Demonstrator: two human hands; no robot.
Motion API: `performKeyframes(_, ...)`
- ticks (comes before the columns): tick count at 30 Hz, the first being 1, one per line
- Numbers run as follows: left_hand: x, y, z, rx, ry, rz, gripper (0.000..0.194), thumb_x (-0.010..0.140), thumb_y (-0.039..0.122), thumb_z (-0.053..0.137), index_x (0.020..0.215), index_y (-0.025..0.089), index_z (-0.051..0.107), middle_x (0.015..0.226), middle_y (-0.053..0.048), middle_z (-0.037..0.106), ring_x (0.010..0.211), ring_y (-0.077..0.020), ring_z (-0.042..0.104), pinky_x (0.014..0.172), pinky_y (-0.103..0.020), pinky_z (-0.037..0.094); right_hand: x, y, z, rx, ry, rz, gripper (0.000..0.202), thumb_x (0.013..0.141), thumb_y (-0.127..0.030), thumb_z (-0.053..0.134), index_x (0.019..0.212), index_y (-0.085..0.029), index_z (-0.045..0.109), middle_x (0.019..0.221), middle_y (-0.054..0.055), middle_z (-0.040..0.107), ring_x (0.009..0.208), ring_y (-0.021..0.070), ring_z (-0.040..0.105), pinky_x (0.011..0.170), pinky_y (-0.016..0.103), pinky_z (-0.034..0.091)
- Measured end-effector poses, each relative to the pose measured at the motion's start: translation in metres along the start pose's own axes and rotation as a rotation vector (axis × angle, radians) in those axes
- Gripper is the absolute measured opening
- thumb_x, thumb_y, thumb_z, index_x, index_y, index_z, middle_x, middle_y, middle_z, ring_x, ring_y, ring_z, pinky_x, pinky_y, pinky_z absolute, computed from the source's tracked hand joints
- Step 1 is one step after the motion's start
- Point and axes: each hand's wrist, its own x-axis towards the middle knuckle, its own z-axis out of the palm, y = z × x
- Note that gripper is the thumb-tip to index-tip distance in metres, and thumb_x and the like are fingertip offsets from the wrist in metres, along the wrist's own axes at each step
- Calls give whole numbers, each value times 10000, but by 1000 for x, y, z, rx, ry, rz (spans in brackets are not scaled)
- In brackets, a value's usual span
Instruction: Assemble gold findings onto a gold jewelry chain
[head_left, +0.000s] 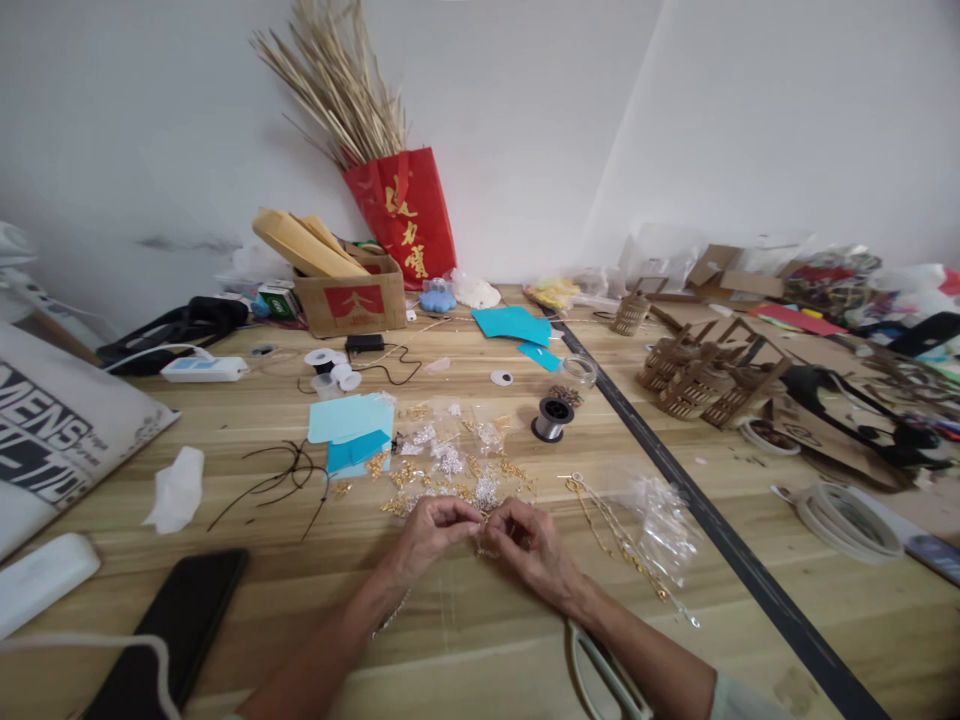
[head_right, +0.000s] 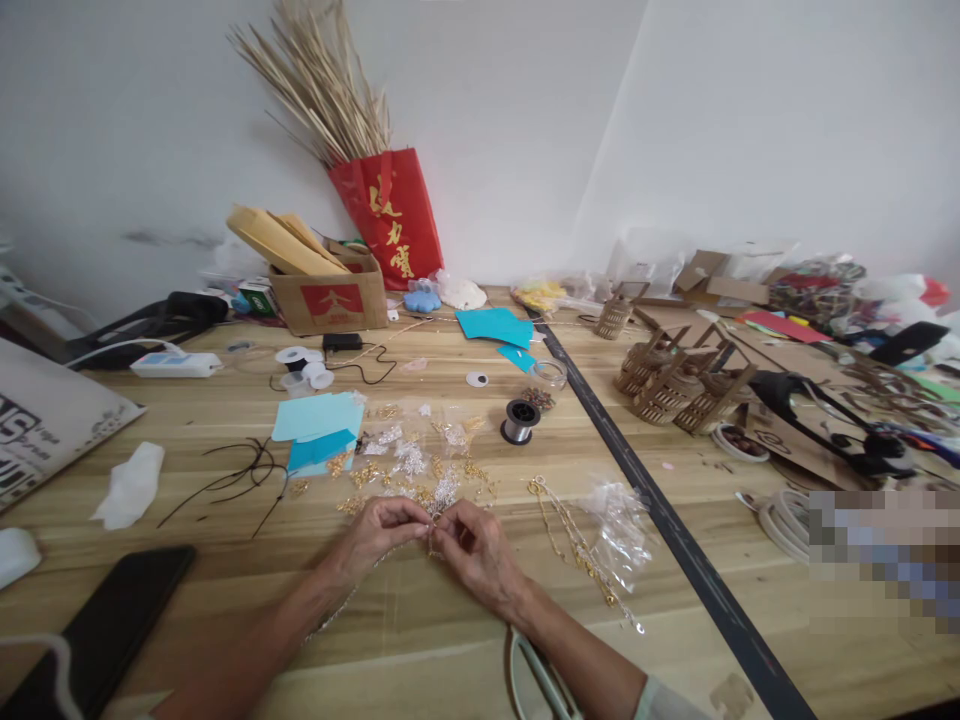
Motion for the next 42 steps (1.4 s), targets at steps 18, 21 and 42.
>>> performKeyframes(18,2,-9,-2,-47,-31,35,281,566,348,812,650,121,670,620,-27,669,588,-138,594,603,-246,448,0,5,2,123,-30,18,188,806,-360,641,777,-180,592,657,-2,590,592,121,508,545,230,379)
performKeyframes(21,3,-8,-2,-54,-33,21,278,560,342,813,631,120,664,599,-24,661,572,-133,585,589,-239,435,0,5,3,115,-36,22,196,807,-370,641,784,-182,595,669,1,595,595,122,510,543,231,379)
performKeyframes(42,-5,-4,1,241,-44,154,207,695,323,692,637,125,675,619,-22,604,601,-128,520,567,-224,381,-1,10,5,176,-93,-4,185,815,-344,644,850,-175,576,685,-12,546,610,112,484,556,219,383)
